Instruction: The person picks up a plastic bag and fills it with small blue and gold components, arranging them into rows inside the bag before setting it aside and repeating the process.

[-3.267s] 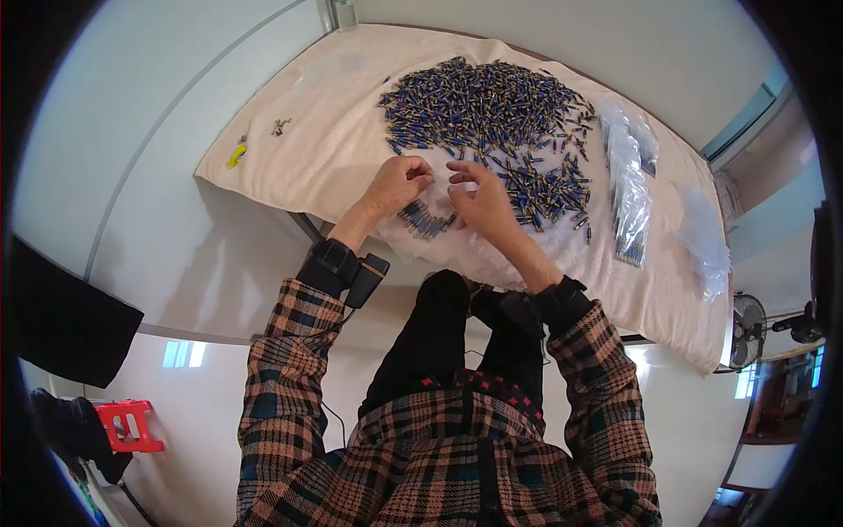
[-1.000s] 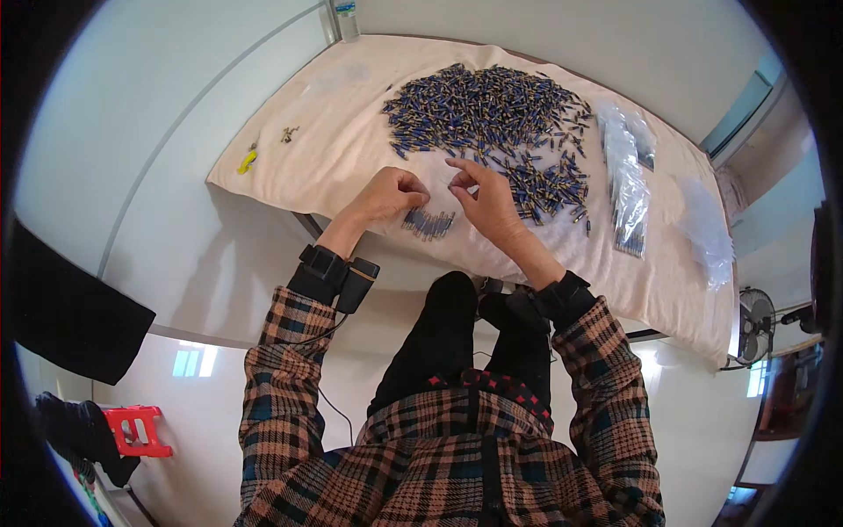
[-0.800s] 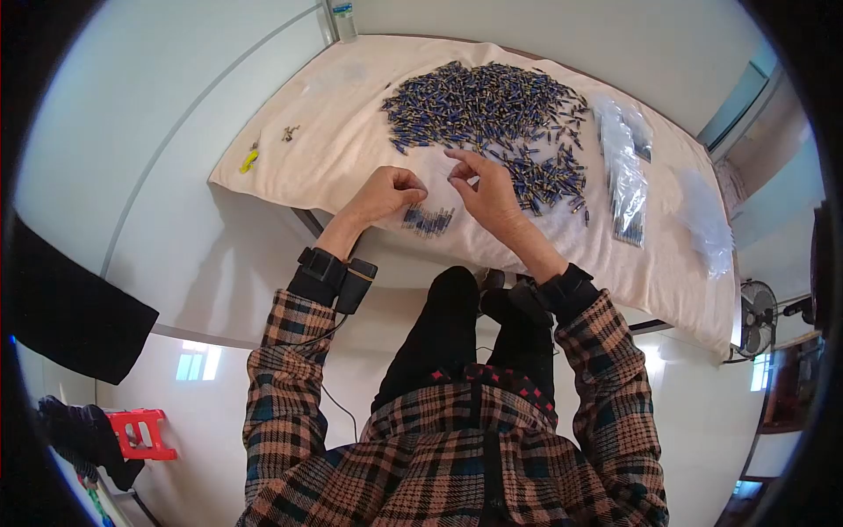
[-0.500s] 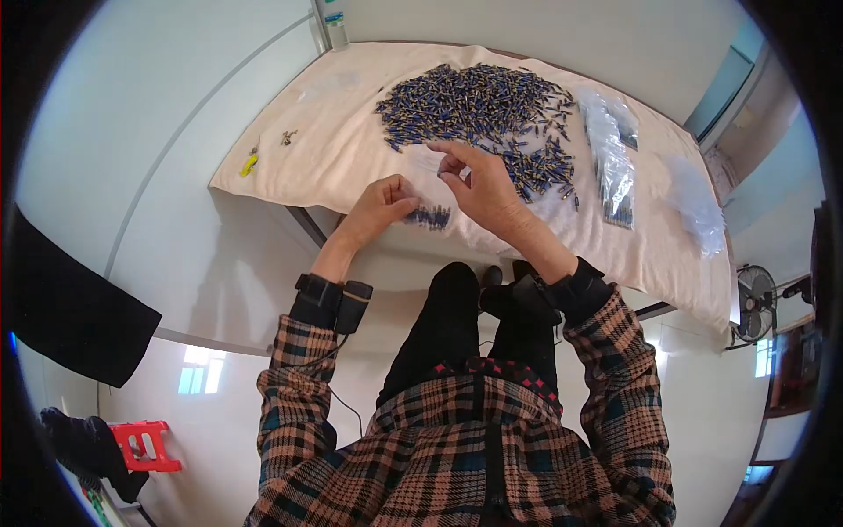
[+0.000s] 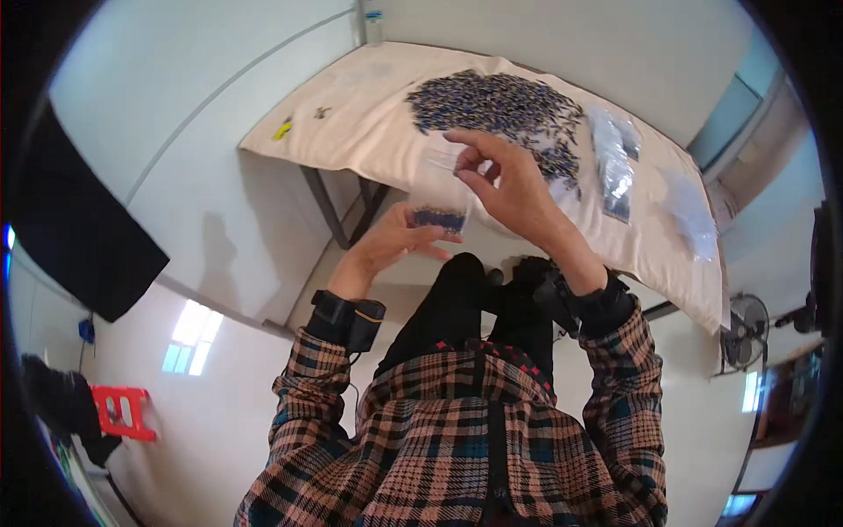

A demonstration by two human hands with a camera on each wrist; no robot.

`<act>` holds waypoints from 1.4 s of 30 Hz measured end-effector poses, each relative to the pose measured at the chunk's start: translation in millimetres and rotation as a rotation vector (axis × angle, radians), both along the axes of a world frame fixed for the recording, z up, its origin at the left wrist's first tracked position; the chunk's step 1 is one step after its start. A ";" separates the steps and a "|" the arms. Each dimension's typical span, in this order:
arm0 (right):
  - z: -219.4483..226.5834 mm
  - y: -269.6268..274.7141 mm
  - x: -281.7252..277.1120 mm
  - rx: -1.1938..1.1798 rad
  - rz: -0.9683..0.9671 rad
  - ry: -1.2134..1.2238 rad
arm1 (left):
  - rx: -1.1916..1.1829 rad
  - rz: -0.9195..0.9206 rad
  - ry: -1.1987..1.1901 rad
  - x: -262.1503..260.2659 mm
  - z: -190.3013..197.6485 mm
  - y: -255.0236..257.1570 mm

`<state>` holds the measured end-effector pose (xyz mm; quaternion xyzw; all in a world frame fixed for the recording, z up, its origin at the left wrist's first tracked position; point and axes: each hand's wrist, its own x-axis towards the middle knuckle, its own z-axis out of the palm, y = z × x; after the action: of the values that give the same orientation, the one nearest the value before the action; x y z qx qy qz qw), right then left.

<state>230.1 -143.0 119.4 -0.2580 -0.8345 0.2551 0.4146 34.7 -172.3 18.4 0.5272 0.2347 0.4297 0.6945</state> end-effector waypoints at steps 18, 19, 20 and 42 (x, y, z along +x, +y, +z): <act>-94.7 -39.4 -30.9 -0.498 0.135 0.247 | -0.103 0.408 0.009 -14.2 -17.1 -95.4; -106.3 -38.5 -28.8 -0.580 0.192 0.236 | -0.108 0.394 0.011 -10.1 -18.6 -94.6; -118.7 -37.9 -26.3 -0.663 0.248 0.231 | -0.115 0.378 0.018 -6.3 -20.3 -93.0; -151.9 -51.5 -4.1 -0.499 0.089 0.397 | -0.223 0.386 -0.093 18.1 -36.6 -83.0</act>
<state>226.0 -194.5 -32.4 -0.2599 -0.6598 0.5150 0.4816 52.7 -255.3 -18.2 0.3721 0.3449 0.5498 0.6635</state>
